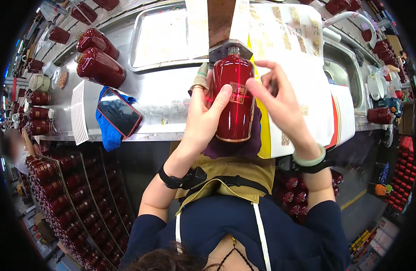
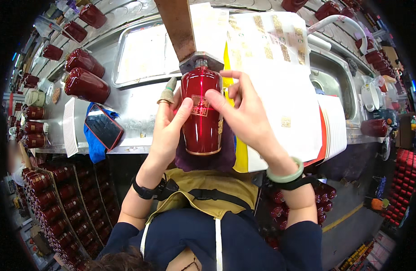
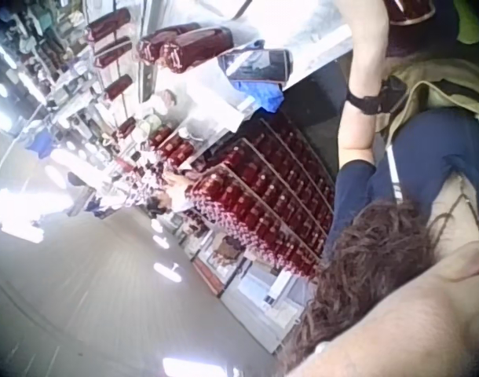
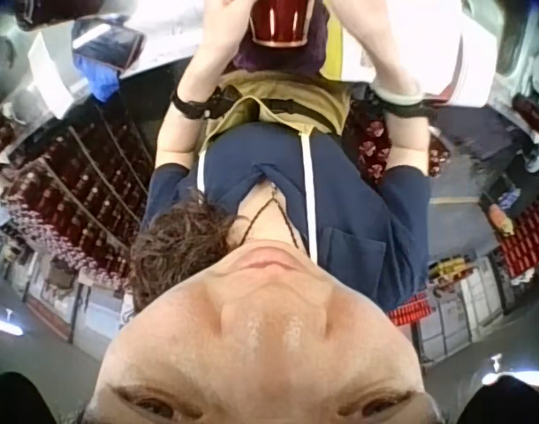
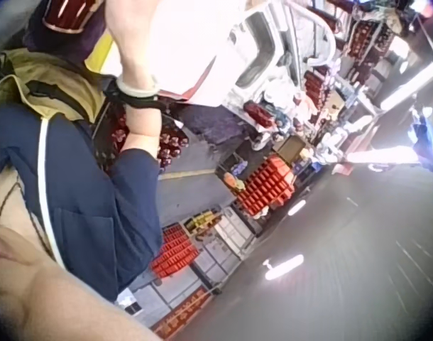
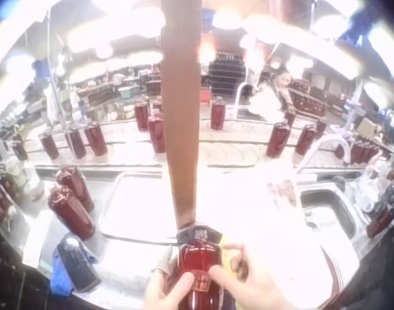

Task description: Manual application of decorative labels and seals to red wine or liquor bottles at an industrial workstation.

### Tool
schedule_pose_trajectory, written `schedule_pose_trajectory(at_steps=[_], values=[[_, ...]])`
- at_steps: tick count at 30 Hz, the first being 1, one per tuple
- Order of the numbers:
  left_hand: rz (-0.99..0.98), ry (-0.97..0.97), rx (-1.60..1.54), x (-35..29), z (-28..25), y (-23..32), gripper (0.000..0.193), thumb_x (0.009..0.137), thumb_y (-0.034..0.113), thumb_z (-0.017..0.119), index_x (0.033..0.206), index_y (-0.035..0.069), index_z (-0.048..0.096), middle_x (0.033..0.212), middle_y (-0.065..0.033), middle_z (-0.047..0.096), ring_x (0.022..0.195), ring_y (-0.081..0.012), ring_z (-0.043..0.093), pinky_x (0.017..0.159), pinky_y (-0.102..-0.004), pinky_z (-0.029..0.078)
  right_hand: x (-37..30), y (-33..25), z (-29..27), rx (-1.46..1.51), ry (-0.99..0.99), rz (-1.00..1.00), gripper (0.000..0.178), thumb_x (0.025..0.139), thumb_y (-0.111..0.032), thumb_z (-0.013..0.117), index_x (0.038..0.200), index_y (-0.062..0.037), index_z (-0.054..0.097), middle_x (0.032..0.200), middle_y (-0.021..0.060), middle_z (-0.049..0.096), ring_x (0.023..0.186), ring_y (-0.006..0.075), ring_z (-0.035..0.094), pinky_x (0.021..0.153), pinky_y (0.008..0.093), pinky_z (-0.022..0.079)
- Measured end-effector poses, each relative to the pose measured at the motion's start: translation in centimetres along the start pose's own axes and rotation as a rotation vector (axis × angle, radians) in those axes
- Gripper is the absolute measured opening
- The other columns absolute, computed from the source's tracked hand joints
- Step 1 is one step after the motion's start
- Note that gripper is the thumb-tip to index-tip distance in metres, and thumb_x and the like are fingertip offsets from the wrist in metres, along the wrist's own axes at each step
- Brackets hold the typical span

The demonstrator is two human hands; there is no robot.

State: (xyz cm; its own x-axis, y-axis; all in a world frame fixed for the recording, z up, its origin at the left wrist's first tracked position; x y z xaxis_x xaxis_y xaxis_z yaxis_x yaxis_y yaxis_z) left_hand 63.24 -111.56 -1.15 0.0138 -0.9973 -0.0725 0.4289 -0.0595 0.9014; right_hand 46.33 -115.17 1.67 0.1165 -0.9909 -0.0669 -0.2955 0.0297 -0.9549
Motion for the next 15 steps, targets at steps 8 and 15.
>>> schedule_pose_trajectory(at_steps=[8, 15], values=[[-0.086, -0.037, -0.003, 0.2, -0.1, -0.9, 0.066, 0.108, 0.016, 0.064, 0.161, -0.002, 0.031, 0.151, -0.0156, 0.054, 0.134, -0.0194, 0.058, 0.111, -0.0359, 0.050, -1.3, 3.7, 2.1, 0.371, 0.047, 0.108, 0.055, 0.100, -0.017, 0.076, 0.147, -0.0053, 0.050, 0.089, -0.0057, 0.053, 0.081, 0.0025, 0.049, 0.071, 0.0200, 0.039], [-0.106, -0.019, 0.054, 0.5, -0.5, -1.1, 0.062, 0.108, 0.017, 0.064, 0.160, -0.003, 0.034, 0.151, -0.0157, 0.055, 0.133, -0.0201, 0.058, 0.113, -0.0363, 0.048, -1.1, 3.4, 2.0, 0.341, 0.049, 0.142, 0.059, 0.097, -0.023, 0.080, 0.144, -0.0030, 0.049, 0.086, -0.0060, 0.048, 0.079, 0.0032, 0.045, 0.072, 0.0206, 0.039]])
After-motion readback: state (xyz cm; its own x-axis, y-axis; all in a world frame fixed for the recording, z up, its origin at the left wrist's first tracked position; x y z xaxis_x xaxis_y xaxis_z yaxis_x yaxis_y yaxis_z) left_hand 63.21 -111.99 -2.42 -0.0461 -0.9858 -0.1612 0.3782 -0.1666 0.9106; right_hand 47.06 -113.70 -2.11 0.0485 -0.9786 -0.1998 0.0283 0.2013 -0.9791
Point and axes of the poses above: each hand's wrist, its own x-axis towards the middle knuckle, its own z-axis out of the palm, y = z × x, the point moved 9 cm from there along x, towards the middle knuckle
